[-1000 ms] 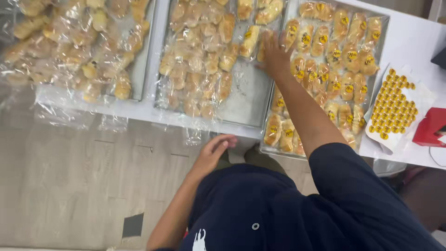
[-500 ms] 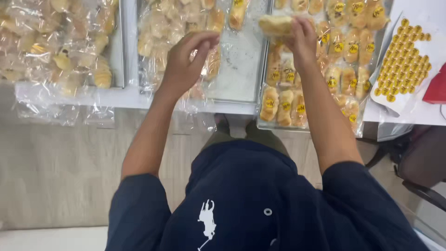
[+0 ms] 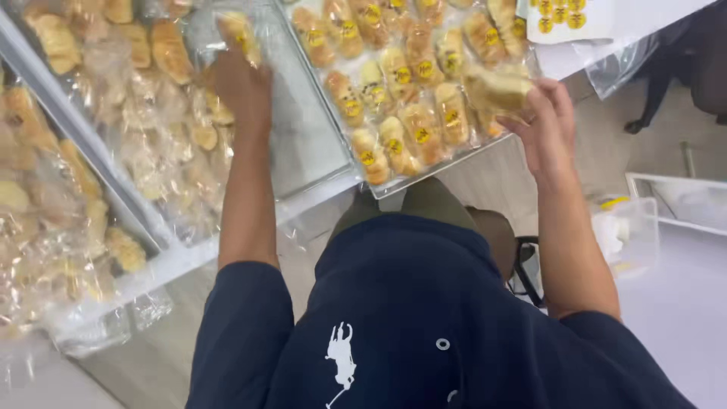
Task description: The person labels small plastic-wrapped bread rolls by hand. They take circular yellow stickers from a large sheet and apply one to the center of each individually wrapped roll on a metal tray, repeating the process for many rolls.
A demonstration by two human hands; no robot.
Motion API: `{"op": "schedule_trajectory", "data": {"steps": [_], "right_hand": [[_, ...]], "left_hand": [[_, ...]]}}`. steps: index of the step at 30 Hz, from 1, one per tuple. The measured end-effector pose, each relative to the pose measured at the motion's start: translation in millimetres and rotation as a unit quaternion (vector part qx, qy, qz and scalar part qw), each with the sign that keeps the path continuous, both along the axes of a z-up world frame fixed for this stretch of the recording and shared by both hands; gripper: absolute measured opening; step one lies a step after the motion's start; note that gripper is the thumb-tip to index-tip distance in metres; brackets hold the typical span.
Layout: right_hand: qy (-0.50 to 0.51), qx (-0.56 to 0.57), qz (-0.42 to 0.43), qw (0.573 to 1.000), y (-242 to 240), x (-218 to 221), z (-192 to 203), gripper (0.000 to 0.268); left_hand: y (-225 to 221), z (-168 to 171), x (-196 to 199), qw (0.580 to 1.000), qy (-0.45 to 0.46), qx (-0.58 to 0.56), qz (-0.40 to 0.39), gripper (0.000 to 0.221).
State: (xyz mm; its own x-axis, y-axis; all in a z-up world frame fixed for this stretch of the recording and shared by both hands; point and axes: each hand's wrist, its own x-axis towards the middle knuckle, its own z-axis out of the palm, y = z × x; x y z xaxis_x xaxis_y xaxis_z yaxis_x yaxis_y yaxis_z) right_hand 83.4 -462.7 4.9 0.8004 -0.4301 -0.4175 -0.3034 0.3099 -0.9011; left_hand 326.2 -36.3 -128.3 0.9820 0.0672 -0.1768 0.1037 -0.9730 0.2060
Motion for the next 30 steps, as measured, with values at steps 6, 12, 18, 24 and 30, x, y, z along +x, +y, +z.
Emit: {"op": "schedule_trajectory", "data": {"steps": [6, 12, 18, 24, 30], "right_hand": [[-0.037, -0.111, -0.045, 0.992, -42, -15, 0, 0.023], [-0.248, -0.363, 0.183, 0.879, -69, 74, -44, 0.030], [-0.334, -0.516, 0.449, 0.649, -128, 116, -109, 0.025], [-0.302, -0.515, 0.477, 0.645, -197, 109, -71, 0.031], [-0.130, -0.612, 0.512, 0.588, -246, 107, -95, 0.095]], "left_hand": [[-25, 76, -38, 0.960, -0.043, -0.269, 0.071, 0.092], [-187, 98, -66, 0.891, -0.001, -0.444, 0.097, 0.087], [-305, 94, -97, 0.909, -0.043, -0.409, 0.067, 0.072], [-348, 65, -119, 0.934, -0.015, -0.339, 0.108, 0.069], [-368, 51, -145, 0.955, 0.011, -0.289, 0.069, 0.068]]}}
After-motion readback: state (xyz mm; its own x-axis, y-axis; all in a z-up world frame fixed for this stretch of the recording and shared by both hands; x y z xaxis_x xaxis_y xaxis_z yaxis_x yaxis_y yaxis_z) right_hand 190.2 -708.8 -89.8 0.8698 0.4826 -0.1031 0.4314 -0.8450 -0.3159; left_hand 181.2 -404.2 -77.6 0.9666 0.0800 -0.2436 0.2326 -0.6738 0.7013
